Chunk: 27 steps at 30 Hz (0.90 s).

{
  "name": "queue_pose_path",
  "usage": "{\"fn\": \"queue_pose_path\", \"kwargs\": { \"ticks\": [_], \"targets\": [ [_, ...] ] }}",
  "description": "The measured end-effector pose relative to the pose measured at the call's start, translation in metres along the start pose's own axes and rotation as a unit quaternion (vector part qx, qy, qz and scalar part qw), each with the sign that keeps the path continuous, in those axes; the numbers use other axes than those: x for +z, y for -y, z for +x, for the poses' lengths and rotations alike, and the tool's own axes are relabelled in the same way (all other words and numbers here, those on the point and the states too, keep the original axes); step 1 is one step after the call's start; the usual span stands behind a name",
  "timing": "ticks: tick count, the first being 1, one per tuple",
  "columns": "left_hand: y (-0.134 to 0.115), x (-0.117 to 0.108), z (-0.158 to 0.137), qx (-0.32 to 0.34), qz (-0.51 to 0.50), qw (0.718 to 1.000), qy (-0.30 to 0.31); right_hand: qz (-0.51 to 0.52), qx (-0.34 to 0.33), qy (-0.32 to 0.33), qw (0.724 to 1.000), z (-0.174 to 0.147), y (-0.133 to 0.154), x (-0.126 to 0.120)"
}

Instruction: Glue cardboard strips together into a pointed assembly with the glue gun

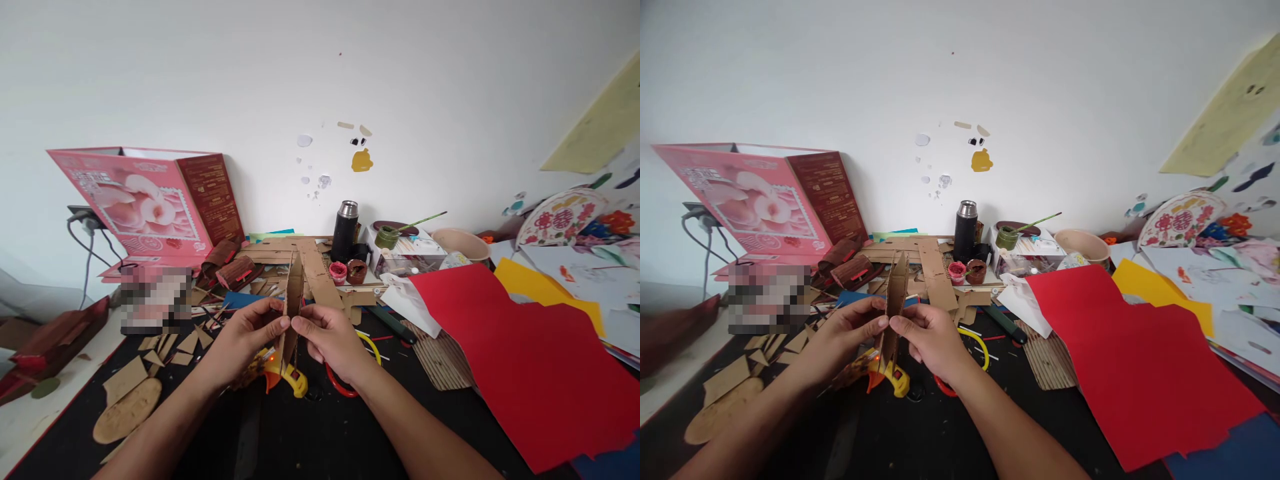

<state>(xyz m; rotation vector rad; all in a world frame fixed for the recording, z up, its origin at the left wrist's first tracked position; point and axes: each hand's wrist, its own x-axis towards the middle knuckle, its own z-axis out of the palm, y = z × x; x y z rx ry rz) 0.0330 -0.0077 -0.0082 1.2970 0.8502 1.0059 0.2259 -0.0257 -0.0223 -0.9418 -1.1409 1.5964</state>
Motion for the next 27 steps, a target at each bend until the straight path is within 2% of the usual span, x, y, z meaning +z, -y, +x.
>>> {"fn": "queue_pose_path", "kwargs": {
  "ticks": [5,11,17,23,27],
  "targets": [
    [-0.001,-0.002,-0.001,-0.015,-0.007,1.000,-0.002,0.005,0.000,-0.003,1.000,0.000,0.000,0.000],
    [-0.001,-0.010,0.002,-0.046,-0.122,0.991,0.005,0.009,0.013,0.030,0.999,-0.004,0.000,0.003],
    [0.002,-0.018,0.004,-0.060,-0.160,0.985,0.036,-0.015,0.029,0.063,0.997,-0.005,-0.002,0.003],
    [-0.001,-0.012,0.005,-0.065,-0.195,0.975,0.088,-0.021,0.040,0.094,0.995,-0.003,-0.006,0.003],
    [0.000,-0.010,0.006,-0.058,-0.214,0.972,0.077,-0.026,0.040,0.102,0.994,-0.002,-0.010,0.001]
  ]
}}
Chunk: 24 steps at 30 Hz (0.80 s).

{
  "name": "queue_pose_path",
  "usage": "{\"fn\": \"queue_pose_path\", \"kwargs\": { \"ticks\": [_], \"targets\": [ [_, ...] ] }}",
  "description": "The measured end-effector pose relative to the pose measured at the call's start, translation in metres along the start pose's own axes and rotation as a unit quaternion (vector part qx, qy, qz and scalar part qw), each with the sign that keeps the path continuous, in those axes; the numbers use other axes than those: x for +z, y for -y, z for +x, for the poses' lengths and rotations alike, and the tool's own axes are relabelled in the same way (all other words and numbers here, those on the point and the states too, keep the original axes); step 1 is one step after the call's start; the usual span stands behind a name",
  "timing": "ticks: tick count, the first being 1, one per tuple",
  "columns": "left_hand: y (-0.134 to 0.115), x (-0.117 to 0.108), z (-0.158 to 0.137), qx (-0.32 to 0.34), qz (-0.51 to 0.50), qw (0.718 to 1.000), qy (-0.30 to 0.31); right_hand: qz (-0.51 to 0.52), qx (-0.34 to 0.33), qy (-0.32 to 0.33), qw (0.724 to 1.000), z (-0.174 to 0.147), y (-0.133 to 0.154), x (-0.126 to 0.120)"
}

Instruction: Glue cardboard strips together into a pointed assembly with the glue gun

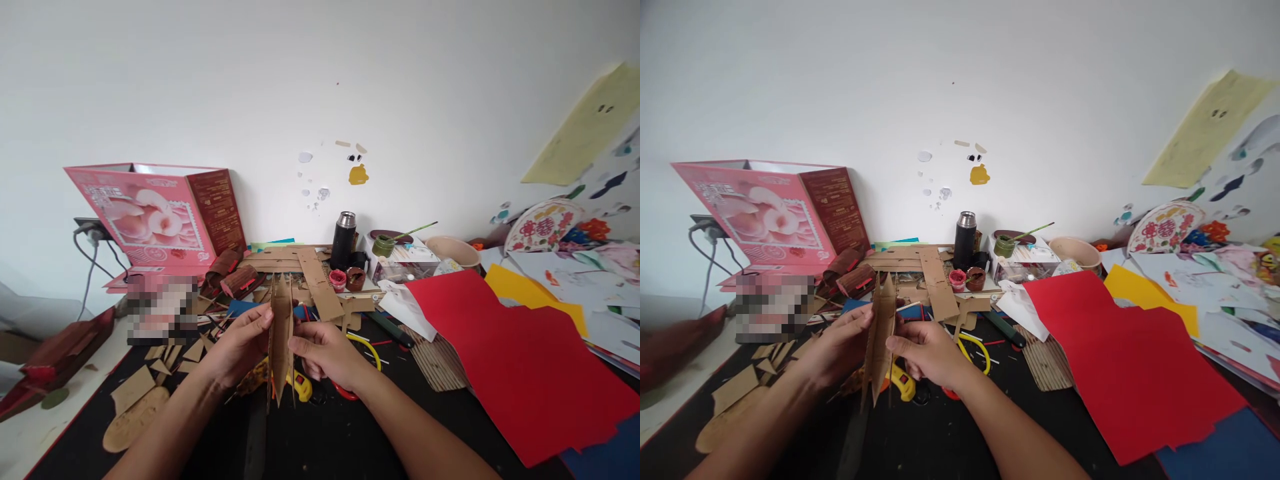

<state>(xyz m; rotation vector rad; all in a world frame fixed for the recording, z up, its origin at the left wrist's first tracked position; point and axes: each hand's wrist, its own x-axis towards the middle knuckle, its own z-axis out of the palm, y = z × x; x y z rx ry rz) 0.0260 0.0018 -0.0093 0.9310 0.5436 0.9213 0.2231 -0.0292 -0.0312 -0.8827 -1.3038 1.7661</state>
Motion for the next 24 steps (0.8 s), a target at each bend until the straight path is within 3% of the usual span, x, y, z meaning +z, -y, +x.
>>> {"fn": "queue_pose_path", "kwargs": {
  "ticks": [9,24],
  "targets": [
    [0.0048,-0.0054,0.0036,0.020,0.031,0.998,-0.043,0.012,-0.002,-0.054,0.998,0.0019,0.0012,-0.0048],
    [0.0092,-0.0017,0.0027,0.012,0.073,0.997,-0.037,-0.020,-0.024,-0.051,0.998,0.0038,-0.0030,-0.0046]
  ]
}}
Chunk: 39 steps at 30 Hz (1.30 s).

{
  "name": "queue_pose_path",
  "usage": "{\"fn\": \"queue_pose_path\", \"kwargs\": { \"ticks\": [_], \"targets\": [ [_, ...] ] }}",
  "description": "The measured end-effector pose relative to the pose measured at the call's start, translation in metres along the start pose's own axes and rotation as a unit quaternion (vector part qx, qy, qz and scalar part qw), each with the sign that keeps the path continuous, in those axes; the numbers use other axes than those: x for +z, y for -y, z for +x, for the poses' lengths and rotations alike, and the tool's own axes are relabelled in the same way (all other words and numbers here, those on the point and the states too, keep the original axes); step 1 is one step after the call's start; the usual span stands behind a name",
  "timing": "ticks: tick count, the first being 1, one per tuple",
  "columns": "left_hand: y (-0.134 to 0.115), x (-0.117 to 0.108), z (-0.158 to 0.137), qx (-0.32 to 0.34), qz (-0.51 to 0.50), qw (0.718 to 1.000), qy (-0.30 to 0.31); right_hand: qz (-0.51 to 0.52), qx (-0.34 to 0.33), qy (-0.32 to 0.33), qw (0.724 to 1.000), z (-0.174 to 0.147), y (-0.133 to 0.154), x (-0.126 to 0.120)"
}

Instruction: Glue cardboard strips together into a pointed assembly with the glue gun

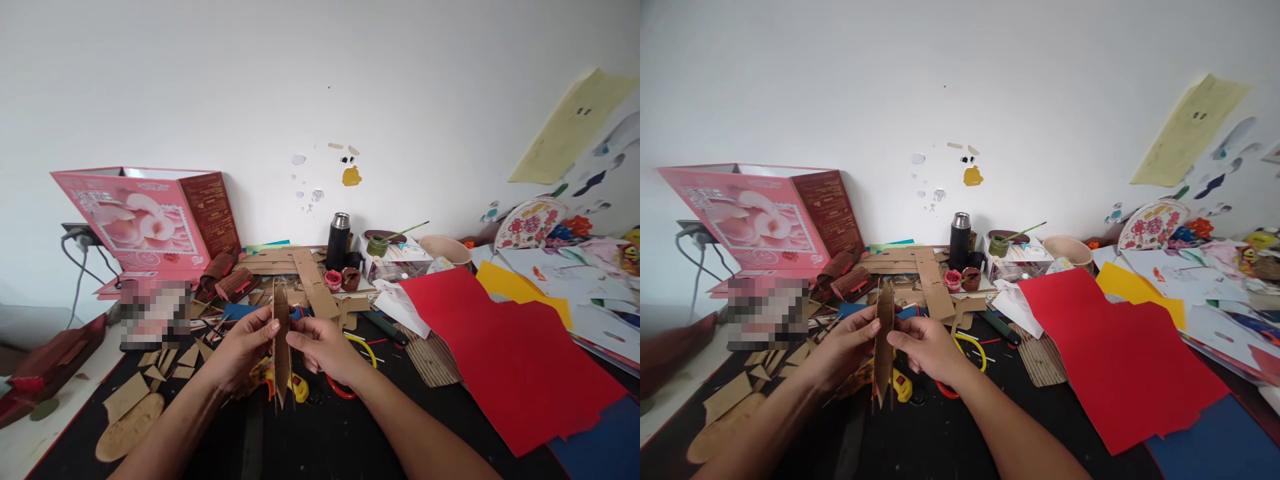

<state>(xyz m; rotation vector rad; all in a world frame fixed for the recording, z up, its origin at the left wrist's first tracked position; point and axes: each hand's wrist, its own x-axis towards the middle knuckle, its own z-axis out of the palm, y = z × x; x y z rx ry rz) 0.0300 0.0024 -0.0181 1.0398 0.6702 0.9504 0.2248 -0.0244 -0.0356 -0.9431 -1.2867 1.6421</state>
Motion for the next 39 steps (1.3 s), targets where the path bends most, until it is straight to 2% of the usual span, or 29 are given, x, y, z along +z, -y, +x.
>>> {"fn": "queue_pose_path", "kwargs": {
  "ticks": [12,25,32,39],
  "targets": [
    [-0.004,-0.005,0.002,0.049,-0.058,0.995,-0.061,0.026,0.035,-0.004,0.999,-0.003,0.004,0.002],
    [-0.003,-0.003,0.001,0.025,-0.034,0.998,-0.053,0.011,0.024,0.021,0.999,-0.005,0.006,0.011],
    [-0.006,-0.003,0.002,0.047,-0.083,0.994,-0.062,0.027,0.056,-0.006,0.998,-0.006,0.008,0.008],
    [-0.003,-0.002,0.002,0.037,-0.110,0.992,-0.055,0.040,0.042,-0.002,0.998,-0.005,0.006,0.008]
  ]
}}
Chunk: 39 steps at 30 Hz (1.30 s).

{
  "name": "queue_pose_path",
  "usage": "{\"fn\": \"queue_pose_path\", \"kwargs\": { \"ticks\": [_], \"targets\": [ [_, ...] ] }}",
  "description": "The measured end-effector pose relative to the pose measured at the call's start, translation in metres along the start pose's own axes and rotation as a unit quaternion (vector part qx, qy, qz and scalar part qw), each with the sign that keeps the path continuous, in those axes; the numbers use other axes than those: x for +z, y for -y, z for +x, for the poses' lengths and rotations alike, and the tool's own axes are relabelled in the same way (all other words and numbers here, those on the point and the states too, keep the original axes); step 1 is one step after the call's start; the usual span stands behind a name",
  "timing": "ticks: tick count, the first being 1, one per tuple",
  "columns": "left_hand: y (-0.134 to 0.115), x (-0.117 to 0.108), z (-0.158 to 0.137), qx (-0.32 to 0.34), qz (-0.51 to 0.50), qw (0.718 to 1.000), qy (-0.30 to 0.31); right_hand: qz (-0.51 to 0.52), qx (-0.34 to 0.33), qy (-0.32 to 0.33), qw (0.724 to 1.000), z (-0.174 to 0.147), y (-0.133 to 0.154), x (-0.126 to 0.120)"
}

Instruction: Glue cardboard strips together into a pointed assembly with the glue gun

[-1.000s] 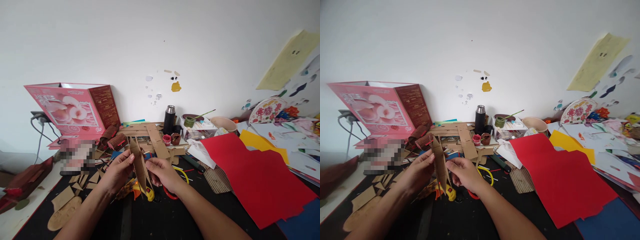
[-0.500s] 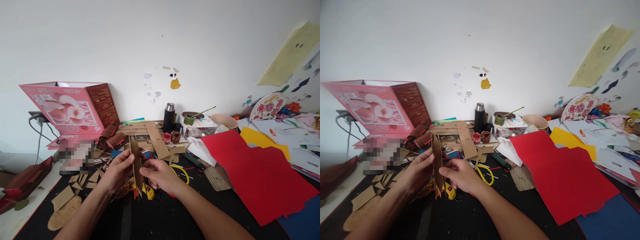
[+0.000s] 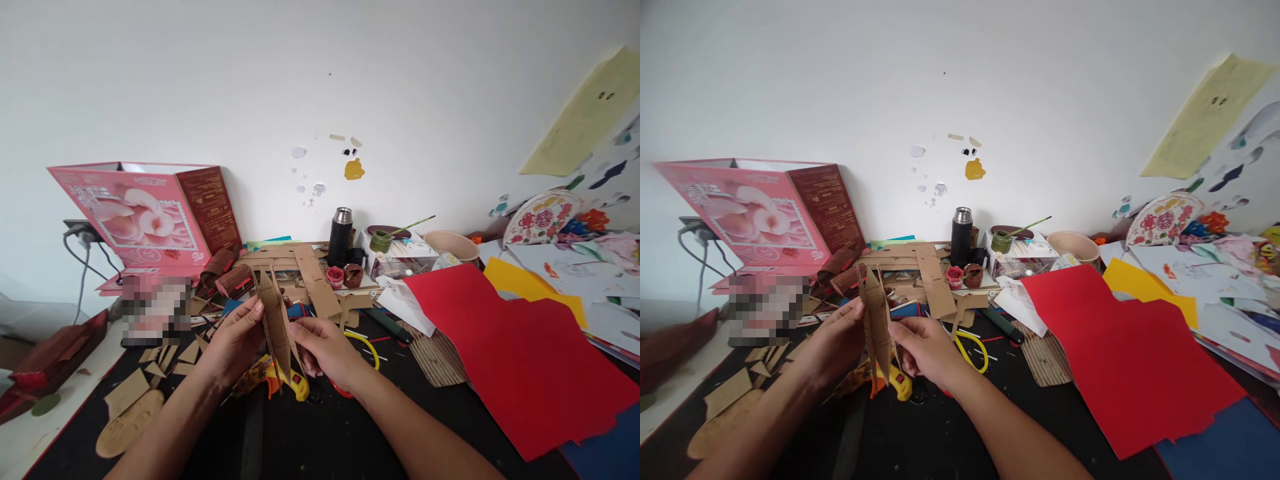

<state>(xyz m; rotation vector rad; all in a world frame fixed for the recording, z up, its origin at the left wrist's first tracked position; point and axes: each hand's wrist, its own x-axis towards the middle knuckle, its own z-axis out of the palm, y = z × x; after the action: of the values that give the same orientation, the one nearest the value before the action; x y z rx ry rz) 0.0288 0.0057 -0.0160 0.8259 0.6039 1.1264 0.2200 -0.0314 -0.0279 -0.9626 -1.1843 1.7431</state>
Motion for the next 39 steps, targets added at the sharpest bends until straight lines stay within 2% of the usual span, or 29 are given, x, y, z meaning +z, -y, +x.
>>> {"fn": "queue_pose_path", "kwargs": {
  "ticks": [7,13,19,25,32,39],
  "targets": [
    [-0.0019,-0.0018,-0.0013,-0.028,0.008,0.999,0.027,0.021,-0.021,-0.025,0.999,0.0036,-0.0053,-0.0025],
    [-0.0035,-0.0012,-0.0015,-0.017,0.016,1.000,0.013,0.000,0.004,0.021,1.000,0.0005,-0.0026,-0.0003],
    [-0.0018,-0.0010,-0.0025,-0.031,0.020,0.999,0.018,0.017,-0.017,0.038,0.999,-0.0017,0.0004,0.0047],
    [0.0005,0.0004,-0.0035,-0.032,0.032,0.999,0.020,-0.009,-0.021,0.041,0.999,-0.0026,0.0019,0.0059],
    [-0.0011,0.0049,-0.0034,-0.022,0.031,0.999,0.029,-0.016,-0.018,0.038,0.999,-0.0022,0.0011,0.0068],
    [-0.0060,0.0040,-0.0018,0.015,0.007,1.000,-0.009,0.022,-0.009,0.030,0.999,-0.0010,-0.0017,0.0012]
  ]
}}
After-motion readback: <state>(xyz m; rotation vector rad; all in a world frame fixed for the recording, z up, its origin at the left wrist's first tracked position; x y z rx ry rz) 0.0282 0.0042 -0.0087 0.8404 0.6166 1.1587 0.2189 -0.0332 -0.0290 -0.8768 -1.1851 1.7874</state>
